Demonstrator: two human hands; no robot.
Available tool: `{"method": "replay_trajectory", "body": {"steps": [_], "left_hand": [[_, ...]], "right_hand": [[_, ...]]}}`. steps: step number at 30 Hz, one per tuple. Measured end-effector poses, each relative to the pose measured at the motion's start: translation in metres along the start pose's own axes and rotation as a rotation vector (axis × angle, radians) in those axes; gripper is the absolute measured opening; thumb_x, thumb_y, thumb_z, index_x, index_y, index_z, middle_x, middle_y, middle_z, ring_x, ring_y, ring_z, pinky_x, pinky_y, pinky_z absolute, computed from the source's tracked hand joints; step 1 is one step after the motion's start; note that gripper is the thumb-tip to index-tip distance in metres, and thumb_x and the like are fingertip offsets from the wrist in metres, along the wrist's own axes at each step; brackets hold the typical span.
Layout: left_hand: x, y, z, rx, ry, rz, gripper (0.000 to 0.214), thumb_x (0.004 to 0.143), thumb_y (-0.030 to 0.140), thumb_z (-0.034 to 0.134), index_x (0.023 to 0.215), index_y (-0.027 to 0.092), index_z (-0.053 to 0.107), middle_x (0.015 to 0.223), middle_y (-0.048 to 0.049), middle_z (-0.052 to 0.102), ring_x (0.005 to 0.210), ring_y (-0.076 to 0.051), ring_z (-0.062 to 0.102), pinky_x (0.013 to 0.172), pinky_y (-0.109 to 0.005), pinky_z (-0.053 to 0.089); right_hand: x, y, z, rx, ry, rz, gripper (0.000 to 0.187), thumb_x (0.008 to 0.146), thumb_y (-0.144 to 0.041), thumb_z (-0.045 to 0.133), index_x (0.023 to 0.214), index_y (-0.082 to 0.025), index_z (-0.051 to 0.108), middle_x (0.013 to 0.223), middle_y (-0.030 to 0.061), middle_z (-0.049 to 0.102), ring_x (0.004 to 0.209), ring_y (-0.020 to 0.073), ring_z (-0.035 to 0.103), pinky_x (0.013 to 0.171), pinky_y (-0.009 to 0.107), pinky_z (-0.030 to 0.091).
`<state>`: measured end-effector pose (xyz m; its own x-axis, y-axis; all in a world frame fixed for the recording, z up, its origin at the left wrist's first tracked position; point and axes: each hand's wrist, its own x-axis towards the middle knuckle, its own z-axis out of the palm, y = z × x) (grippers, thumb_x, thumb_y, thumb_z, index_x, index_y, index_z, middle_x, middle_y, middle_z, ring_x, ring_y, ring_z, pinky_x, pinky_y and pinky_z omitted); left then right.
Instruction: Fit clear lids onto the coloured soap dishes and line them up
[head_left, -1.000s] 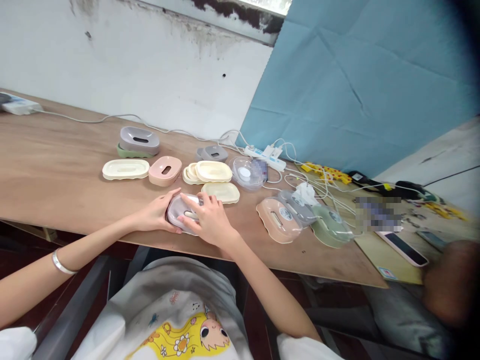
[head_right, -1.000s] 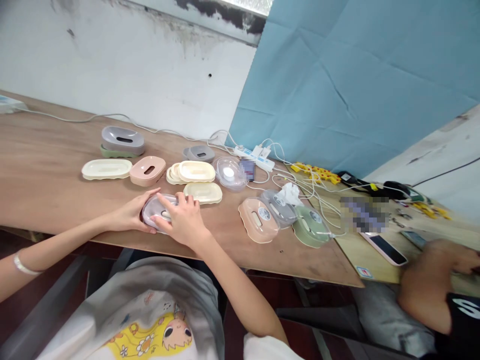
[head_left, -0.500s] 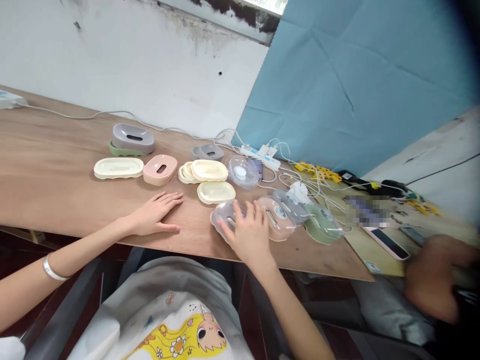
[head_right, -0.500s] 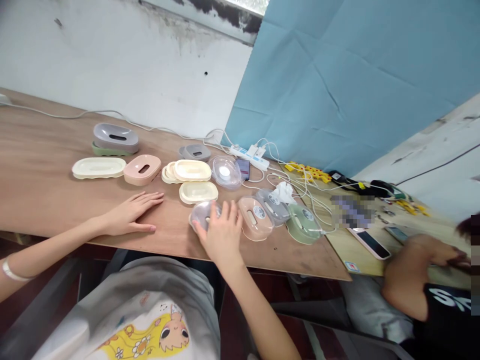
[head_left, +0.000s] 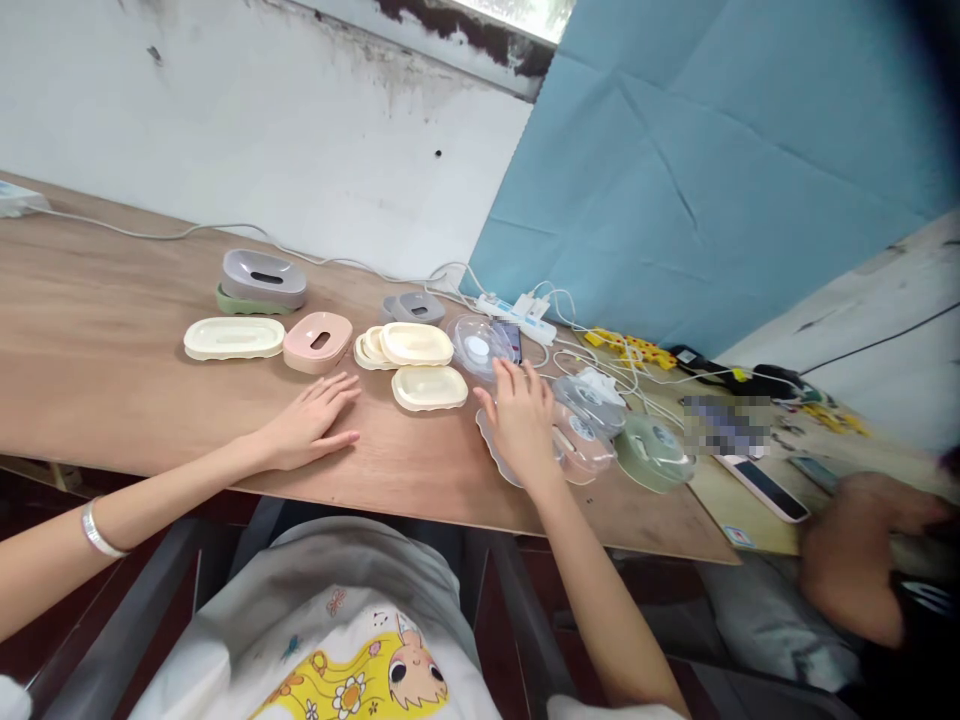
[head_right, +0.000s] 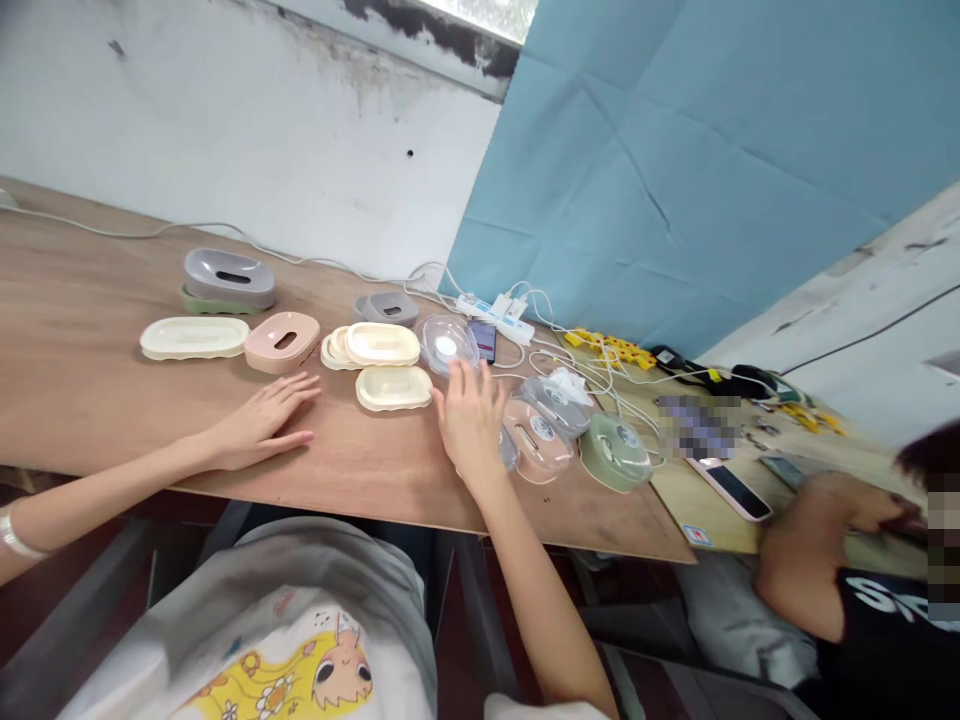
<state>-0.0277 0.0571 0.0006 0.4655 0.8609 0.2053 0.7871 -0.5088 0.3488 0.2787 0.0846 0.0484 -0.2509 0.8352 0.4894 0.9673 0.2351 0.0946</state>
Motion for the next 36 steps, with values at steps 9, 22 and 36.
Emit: {"method": "replay_trajectory", "body": {"steps": [9,22,36], "left_hand": [[0.052,-0.048,-0.001,0.107,0.312,-0.435,0.062,0.077,0.052,0.058,0.125,0.014,0.053,0.143,-0.0201,0.038,0.137,-0.052,0.011,0.106,-0.067,0.015],[-0.047,-0.012,-0.029,-0.468,0.019,-0.015,0.052,0.072,0.053,0.071,0.114,0.025,0.058,0.154,-0.0067,0.021,0.137,-0.036,0.032,0.111,-0.05,0.032],[-0.007,0.035,0.002,-0.79,-0.027,0.119,0.084,0.067,0.038,0.08,0.137,0.022,0.035,0.14,-0.0137,0.042,0.13,-0.032,0.042,0.107,-0.049,0.038]], "right_hand": [[0.048,-0.012,0.023,-0.008,-0.044,-0.009,0.034,0.087,-0.004,0.036,0.1,-0.01,0.067,0.097,0.0193,0.066,0.099,0.031,0.055,0.087,0.045,0.038],[0.003,-0.05,-0.004,1.204,0.169,0.189,0.044,0.09,-0.046,0.052,0.128,-0.025,0.045,0.094,0.0021,0.058,0.077,0.0162,0.064,0.075,0.032,0.053],[-0.026,-0.069,-0.002,1.157,-0.317,-0.017,0.032,0.091,-0.032,0.052,0.12,-0.021,0.059,0.123,0.0079,0.062,0.117,0.0207,0.056,0.102,0.038,0.041]]}}
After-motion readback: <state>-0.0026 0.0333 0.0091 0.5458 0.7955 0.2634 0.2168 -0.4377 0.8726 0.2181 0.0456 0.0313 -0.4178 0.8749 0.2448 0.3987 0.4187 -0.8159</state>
